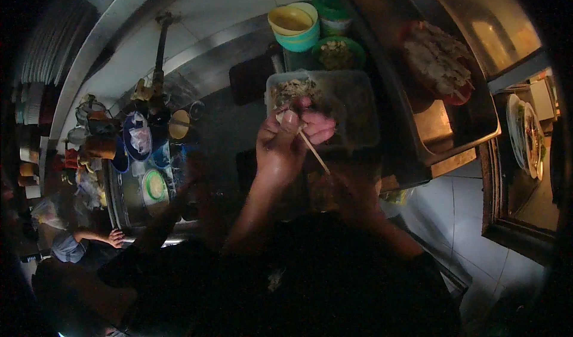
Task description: The person repeatedly takes portions of a shredded mixture from a plastic container and wraps them around wooden skewers. The assembled skewers are placed into a red bowl. The person occasionally transfers loose mixture from the bowl back into the container.
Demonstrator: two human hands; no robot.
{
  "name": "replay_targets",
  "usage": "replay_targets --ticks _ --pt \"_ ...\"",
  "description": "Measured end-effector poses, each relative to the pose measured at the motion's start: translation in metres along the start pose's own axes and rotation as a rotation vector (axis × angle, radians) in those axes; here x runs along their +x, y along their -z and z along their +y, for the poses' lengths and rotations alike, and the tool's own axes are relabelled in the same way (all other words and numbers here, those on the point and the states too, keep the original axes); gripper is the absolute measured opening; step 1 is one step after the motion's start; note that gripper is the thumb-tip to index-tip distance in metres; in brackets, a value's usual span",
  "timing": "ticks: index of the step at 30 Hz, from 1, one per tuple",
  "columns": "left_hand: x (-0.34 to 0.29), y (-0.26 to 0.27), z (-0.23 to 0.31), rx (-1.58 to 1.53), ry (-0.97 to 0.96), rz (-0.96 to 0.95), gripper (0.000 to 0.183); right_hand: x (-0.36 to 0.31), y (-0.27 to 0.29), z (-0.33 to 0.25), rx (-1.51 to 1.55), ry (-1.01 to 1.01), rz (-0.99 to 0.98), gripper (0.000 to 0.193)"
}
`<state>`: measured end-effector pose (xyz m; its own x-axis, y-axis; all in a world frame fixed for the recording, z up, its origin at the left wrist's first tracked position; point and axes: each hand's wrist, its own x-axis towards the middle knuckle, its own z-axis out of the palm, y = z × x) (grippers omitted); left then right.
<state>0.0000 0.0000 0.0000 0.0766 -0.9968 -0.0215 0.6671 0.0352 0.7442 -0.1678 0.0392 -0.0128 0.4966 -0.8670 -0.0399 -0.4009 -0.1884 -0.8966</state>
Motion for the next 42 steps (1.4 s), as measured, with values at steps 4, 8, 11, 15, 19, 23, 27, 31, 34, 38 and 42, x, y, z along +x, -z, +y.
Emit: replay_targets --ticks 4,8,11,15,19,23,27,31,34,38,42 --pt "0.021 -0.004 0.014 -0.003 -0.015 -0.074 0.037 0.032 0.001 0.021 -0.011 0.131 0.070 0.031" --pt "-0.009 -0.006 0.008 -0.100 0.031 0.008 0.033 0.015 -0.007 -0.003 0.214 0.027 -0.129 0.031" --pt "-0.019 -0.022 0.010 0.027 0.033 0.072 0.029 0.004 -0.019 0.006 -0.095 0.022 -0.069 0.030" --pt "-0.044 -0.010 -0.002 0.329 -0.021 0.126 0.028 -0.035 -0.057 0.055 -0.549 -0.013 -0.148 0.024" --pt "-0.082 -0.010 -0.007 0.243 -0.065 -0.002 0.035 -0.042 -0.037 0.014 -0.242 0.068 -0.416 0.031" --pt "-0.080 -0.015 0.007 0.166 -0.123 0.020 0.037 -0.032 -0.030 -0.008 0.252 0.147 -0.428 0.037" --pt "-0.070 -0.012 0.008 0.098 -0.182 0.049 0.039 -0.022 -0.022 -0.025 0.403 0.193 -0.251 0.030" --pt "-0.054 -0.009 0.013 0.033 -0.230 0.098 0.041 0.001 -0.013 -0.035 0.210 0.059 -0.250 0.024" --pt "-0.054 -0.001 0.011 0.107 -0.228 0.184 0.040 0.005 -0.012 -0.025 0.184 -0.054 -0.418 0.022" --pt "-0.052 0.006 0.004 0.288 -0.077 0.236 0.033 0.016 -0.008 -0.025 0.245 -0.034 -0.367 0.023" --pt "-0.058 -0.009 0.006 0.296 -0.025 0.223 0.027 0.022 -0.008 -0.031 0.285 -0.038 -0.301 0.025"
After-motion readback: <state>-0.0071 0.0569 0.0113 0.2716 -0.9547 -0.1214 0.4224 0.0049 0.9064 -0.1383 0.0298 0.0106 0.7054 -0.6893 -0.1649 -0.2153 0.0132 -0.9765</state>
